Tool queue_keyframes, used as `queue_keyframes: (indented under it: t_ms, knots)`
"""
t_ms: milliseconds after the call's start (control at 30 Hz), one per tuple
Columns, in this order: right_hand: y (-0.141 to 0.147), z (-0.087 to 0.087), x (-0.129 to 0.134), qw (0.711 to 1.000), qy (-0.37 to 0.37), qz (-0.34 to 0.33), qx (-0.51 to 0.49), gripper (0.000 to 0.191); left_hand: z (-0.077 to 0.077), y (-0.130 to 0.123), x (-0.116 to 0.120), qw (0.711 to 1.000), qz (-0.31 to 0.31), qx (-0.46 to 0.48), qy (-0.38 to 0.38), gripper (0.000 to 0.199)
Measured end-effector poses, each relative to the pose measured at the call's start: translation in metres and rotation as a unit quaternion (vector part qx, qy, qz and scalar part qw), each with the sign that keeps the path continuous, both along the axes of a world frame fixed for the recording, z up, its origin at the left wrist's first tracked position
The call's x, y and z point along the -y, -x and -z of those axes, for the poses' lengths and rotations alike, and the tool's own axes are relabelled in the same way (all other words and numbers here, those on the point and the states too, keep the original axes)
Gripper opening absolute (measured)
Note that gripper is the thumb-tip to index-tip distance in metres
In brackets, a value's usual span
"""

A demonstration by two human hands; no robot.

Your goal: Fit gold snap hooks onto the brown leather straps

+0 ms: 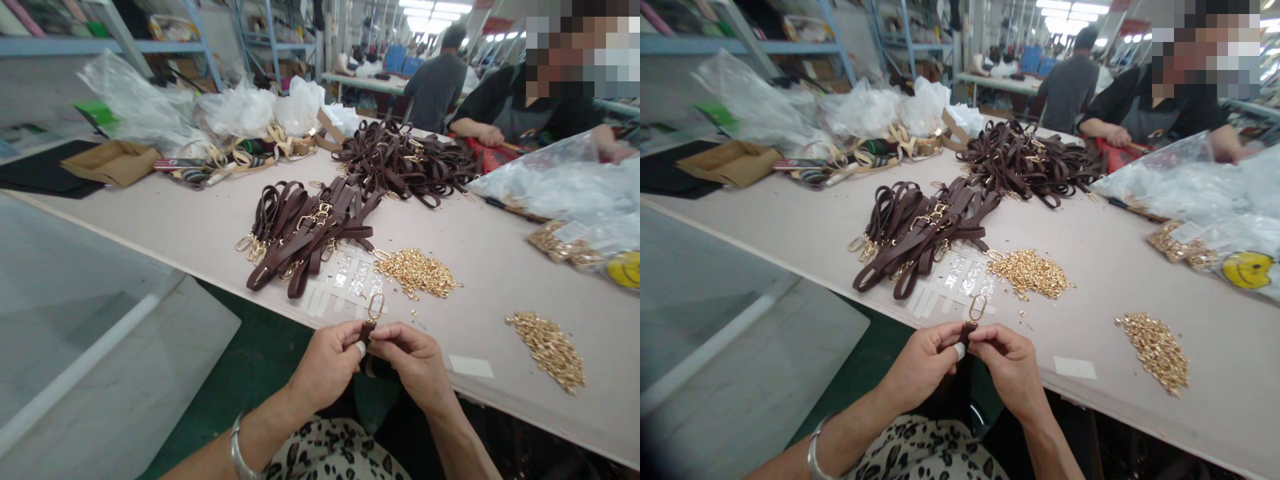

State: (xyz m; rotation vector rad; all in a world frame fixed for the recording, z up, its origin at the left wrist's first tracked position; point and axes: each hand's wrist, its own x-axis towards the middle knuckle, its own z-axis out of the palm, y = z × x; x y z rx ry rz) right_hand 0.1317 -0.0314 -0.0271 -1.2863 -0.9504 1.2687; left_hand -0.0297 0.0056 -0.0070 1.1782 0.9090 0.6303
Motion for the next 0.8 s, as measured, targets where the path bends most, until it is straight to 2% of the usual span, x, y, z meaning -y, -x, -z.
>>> queue_keyframes:
  t_ms: [167, 400, 533, 700, 800]
  knots:
    - [-0.002, 0.002, 0.003, 1.000, -0.013, 0.015, 0.019, 0.012, 0.004, -0.002, 0.005, 1.000, 0.020, -0.008, -0.008, 0.046]
    - [-0.004, -0.004, 0.007, 0.998, -0.004, -0.016, 0.062, 0.006, 0.008, -0.005, 0.008, 0.998, 0.024, -0.051, -0.016, 0.042]
    - [-0.002, -0.010, 0.011, 0.996, -0.015, -0.001, 0.086, 0.007, 0.007, -0.005, 0.010, 0.989, 0.028, -0.108, -0.102, 0.043]
    - [-0.005, -0.011, 0.018, 0.996, -0.031, 0.021, 0.082, 0.010, 0.001, -0.008, 0.014, 0.953, 0.026, -0.193, -0.232, 0.043]
    - [-0.008, -0.009, 0.022, 0.995, -0.041, 0.032, 0.085, 0.013, 0.002, -0.010, 0.017, 0.931, 0.023, -0.219, -0.290, 0.043]
